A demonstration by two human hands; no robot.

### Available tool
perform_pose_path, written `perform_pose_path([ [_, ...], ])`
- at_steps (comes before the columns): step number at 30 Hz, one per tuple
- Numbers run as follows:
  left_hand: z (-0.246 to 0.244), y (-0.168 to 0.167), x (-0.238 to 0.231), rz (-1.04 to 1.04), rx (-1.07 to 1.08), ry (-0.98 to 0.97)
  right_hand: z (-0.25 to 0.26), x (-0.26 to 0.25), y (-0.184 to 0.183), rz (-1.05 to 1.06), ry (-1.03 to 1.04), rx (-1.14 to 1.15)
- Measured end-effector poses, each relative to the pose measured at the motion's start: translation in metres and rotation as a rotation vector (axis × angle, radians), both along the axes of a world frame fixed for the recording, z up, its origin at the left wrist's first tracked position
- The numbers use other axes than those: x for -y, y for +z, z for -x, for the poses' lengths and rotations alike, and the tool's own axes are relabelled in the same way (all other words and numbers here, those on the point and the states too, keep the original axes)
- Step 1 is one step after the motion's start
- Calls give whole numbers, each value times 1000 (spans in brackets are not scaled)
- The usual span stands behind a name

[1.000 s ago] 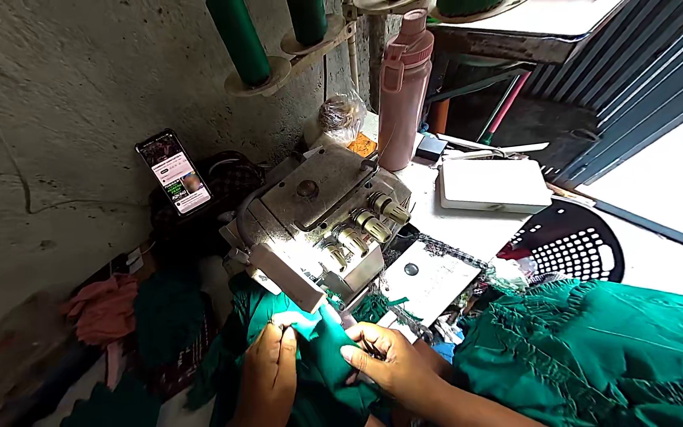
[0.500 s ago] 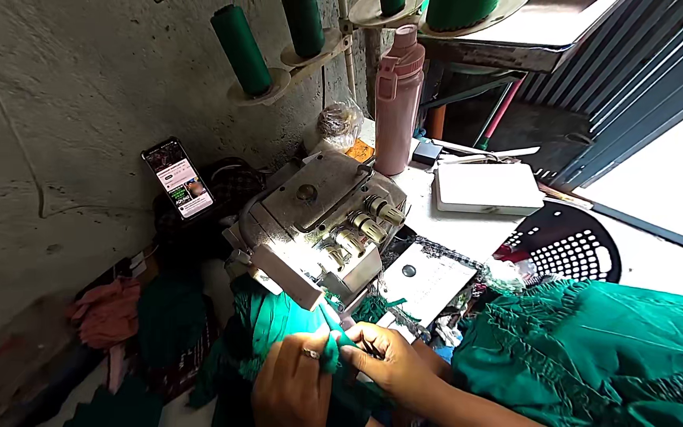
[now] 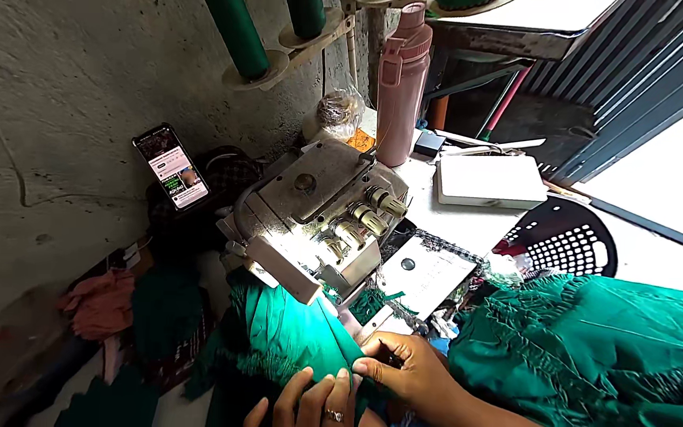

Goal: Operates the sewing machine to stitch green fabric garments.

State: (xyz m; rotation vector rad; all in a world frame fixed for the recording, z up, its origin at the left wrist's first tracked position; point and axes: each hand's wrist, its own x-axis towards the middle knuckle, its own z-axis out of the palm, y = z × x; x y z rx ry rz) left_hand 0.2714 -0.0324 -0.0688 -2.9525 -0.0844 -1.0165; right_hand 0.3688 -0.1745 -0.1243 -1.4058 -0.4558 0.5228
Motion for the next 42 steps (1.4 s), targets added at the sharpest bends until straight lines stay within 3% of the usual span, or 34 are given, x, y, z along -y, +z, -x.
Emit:
perform_pose_path([
  [6,3,-9,15,-23,-98,80,1,5,-6,36,-36,56],
  [17,4,-21,19,-17,-72,91,2,7,-16,-15,-34,306],
  [24,1,-23,23,0,-49,114,2,6,-20,-44,-33,290],
  [29,2,-27,26,6,-39,143,-4,3,-17,-80,22,112],
  [32,13,-21,34,371,-96,113,-5,2,-15,-51,12,130],
  [34,21,-25,39,936,-239,-105,-8,4,-14,-21,-3,199],
  [36,19,-46,42,1691,-452,-383,-9,5,-14,12,-15,284],
  [38,6,-64,43,2298,-394,-464,-9,4,-14,36,-32,354],
  [39,-1,-64,43,2464,-252,-398,-9,3,-14,42,-43,373],
  [40,-7,-58,45,2487,-27,-238,-9,4,-14,46,-53,382],
  [42,-18,-47,54,2092,328,49,-9,6,-14,53,-61,386],
])
